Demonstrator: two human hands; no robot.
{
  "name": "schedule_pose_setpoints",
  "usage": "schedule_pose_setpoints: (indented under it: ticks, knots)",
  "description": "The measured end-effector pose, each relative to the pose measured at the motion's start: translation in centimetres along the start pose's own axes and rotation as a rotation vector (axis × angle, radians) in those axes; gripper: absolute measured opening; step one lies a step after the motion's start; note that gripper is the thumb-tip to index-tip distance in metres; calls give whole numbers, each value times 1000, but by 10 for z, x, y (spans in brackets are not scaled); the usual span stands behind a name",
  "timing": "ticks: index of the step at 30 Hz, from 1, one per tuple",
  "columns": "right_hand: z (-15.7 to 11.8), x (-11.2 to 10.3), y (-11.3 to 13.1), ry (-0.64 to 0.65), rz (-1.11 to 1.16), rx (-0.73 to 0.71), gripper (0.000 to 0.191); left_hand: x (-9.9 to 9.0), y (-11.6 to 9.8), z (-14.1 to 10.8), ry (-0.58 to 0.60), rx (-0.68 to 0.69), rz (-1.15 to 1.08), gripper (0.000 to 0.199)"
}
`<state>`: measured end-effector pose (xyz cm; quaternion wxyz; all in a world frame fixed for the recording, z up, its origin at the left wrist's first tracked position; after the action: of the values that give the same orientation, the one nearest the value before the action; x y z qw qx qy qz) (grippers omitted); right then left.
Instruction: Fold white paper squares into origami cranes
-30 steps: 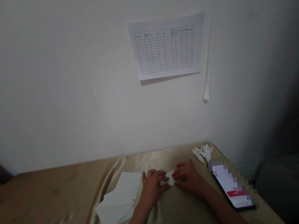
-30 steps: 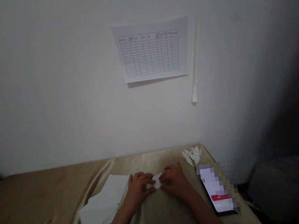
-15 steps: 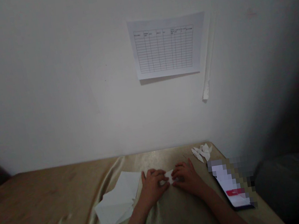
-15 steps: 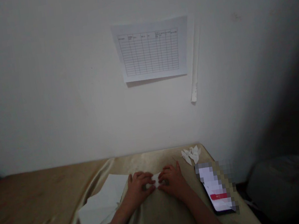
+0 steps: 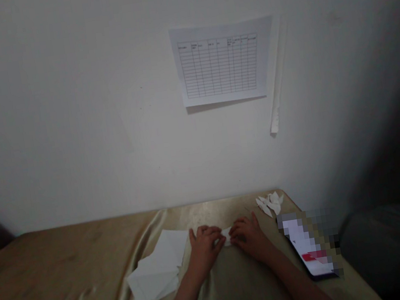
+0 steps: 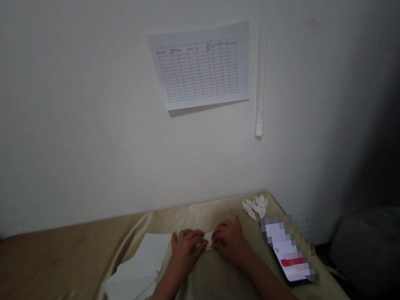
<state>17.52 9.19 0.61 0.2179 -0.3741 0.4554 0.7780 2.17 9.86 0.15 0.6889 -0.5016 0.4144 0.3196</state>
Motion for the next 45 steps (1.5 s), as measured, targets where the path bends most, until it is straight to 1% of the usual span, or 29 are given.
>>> schedule_pose_setpoints:
  ticks: [6, 11, 14, 17, 21, 23, 27, 29, 33, 36, 40, 45]
  knots:
    - [1, 3, -3, 18, 13, 36, 11, -2, -7, 1, -51, 25, 13, 16]
    - [2, 5, -5, 7, 15, 86, 17, -4, -5, 0, -53, 11, -37, 15]
    - [3, 7, -5, 8, -7, 85, 19, -5, -5, 0, -38, 9, -69, 13]
    - [4, 9, -6, -7, -9, 85, 19, -4, -4, 1, -37, -21, -74, 10]
    - [4, 12, -11, -24, 46, 110, 19, -2, -2, 3, -60, -63, -69, 9]
    - [4, 12, -11, -30, 55, 120, 18, -1, -2, 4, -70, -66, -66, 12]
    - [3, 11, -9, -39, 32, 130, 18, -1, -1, 3, -78, -71, -68, 29]
    - [3, 10, -9, -50, 16, 138, 18, 0, 0, 3, -71, -83, -74, 31]
    - [4, 13, -11, -45, -18, 156, 20, 0, 1, 2, -73, -91, -74, 23]
    - [4, 15, -11, -49, -24, 154, 21, -1, -1, 2, -64, -61, -61, 16]
    - [4, 16, -11, -47, -26, 156, 21, -2, -1, 3, -41, -23, -40, 13]
    - [4, 17, -13, -54, -19, 156, 21, -4, 0, 3, -26, -16, -19, 12]
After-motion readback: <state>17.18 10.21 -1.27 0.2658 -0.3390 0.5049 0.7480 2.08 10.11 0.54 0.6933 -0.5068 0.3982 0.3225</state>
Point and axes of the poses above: each hand's wrist, its own z-axis towards the middle knuckle, its own x-axis out of the palm, y = z × x, the point moved 8 cm from there along z, towards the middle knuckle, and after that the axes turned 4 degrees about -x, right-handed, at the moved point
